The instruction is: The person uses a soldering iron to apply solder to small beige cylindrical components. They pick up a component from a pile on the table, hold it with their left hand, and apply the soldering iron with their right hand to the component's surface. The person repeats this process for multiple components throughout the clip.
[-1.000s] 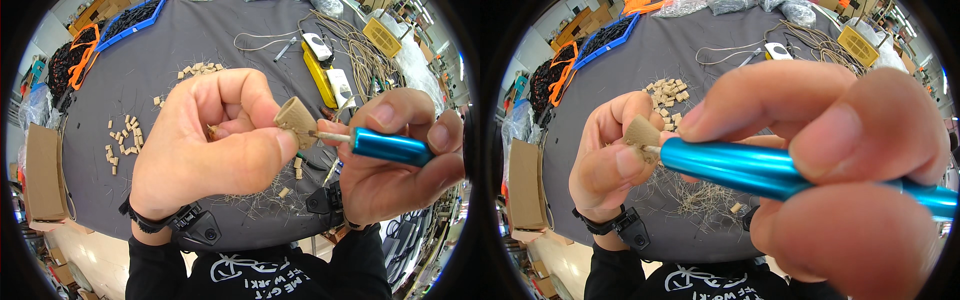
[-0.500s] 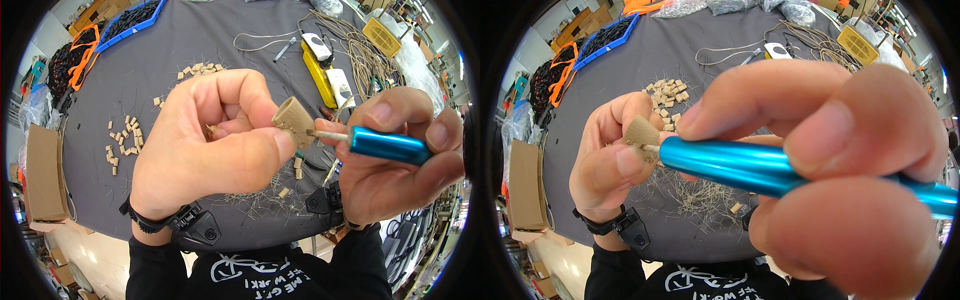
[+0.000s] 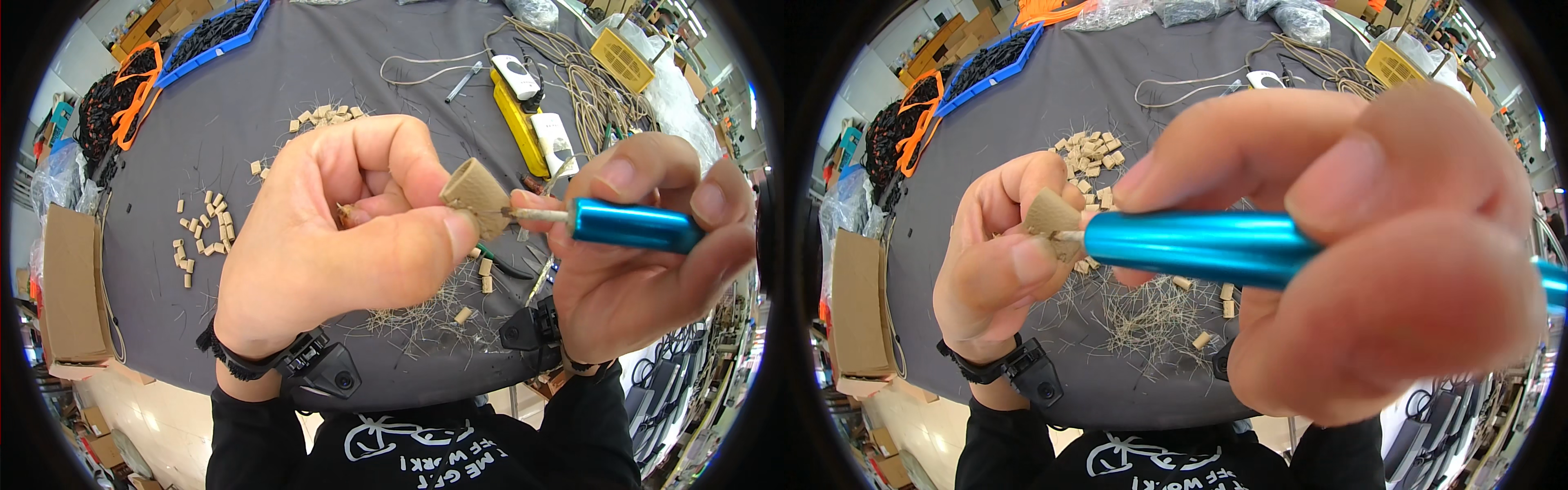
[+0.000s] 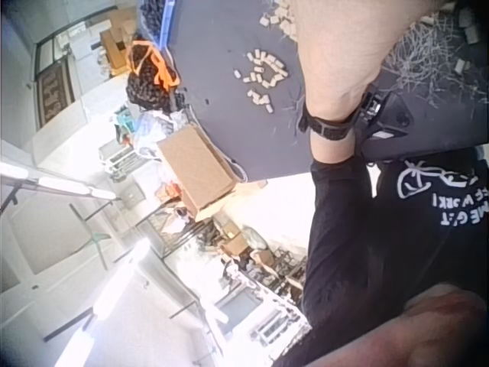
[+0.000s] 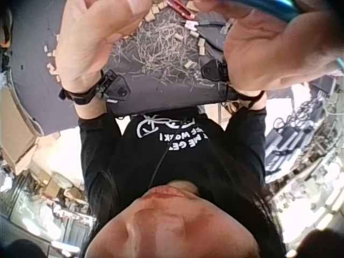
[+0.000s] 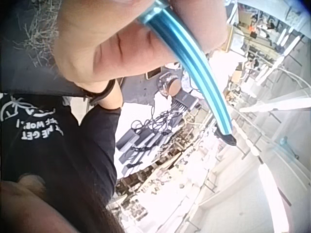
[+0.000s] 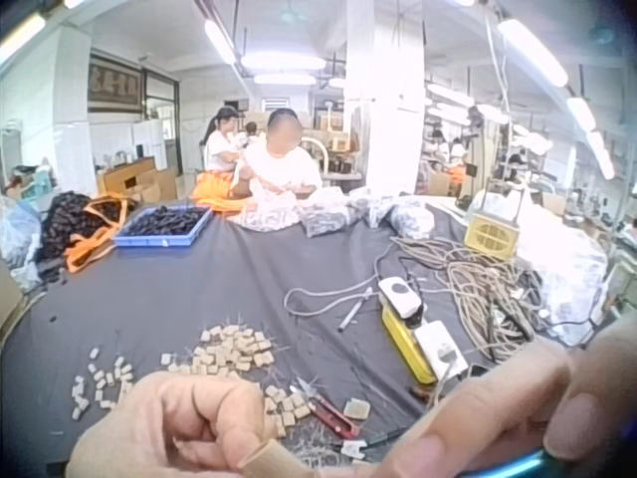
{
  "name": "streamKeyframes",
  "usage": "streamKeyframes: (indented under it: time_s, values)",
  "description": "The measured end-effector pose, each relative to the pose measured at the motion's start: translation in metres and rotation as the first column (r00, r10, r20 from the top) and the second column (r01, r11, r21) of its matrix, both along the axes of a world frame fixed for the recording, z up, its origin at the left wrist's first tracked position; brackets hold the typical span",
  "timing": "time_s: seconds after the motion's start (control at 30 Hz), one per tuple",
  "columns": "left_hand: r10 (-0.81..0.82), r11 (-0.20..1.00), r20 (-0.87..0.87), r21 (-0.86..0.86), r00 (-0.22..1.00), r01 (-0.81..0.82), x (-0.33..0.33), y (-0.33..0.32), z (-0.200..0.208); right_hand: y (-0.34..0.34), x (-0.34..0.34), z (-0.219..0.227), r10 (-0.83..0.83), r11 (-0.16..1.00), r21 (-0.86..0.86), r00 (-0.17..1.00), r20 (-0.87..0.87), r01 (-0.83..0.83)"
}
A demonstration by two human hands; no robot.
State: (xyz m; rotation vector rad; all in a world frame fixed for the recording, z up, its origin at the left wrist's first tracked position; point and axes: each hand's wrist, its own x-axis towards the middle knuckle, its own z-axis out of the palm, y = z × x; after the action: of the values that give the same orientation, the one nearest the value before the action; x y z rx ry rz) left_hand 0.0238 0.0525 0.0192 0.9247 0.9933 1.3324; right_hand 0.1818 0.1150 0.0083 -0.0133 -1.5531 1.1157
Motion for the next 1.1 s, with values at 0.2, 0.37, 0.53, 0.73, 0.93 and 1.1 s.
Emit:
streamKeyframes:
  time_s: [0.2, 0.37, 0.53, 0.73, 0.93, 1.1]
  values:
    - [-0.018, 1.000, -0.034, 0.013, 0.999, 0.019, -0.004, 0.000, -0.001, 0.000, -0.001, 0.004, -0.051, 0.997, -0.063, 0.999, 0.006, 0.051]
    - [0.041, 0.999, -0.161, 0.034, 0.986, -0.036, -0.009, 0.005, -0.003, 0.006, 0.009, 0.022, -0.066, 0.989, -0.103, 0.942, 0.330, 0.105]
    - [0.269, 0.956, -0.476, 0.238, 0.837, -0.172, -0.005, 0.000, -0.004, -0.007, -0.010, 0.022, 0.164, 0.860, -0.488, 0.828, 0.537, 0.146]
    - [0.521, 0.852, -0.716, 0.469, 0.465, -0.232, 0.005, -0.007, -0.005, -0.004, -0.014, 0.015, 0.170, 0.873, -0.464, 0.794, 0.583, 0.153]
    - [0.560, 0.827, -0.734, 0.526, 0.383, -0.200, 0.011, -0.009, -0.008, -0.003, -0.012, 0.015, 0.180, 0.870, -0.461, 0.757, 0.628, 0.176]
    - [0.532, 0.842, -0.721, 0.506, 0.443, -0.187, 0.012, -0.008, -0.008, 0.001, -0.010, 0.019, 0.267, 0.839, -0.530, 0.757, 0.597, 0.122]
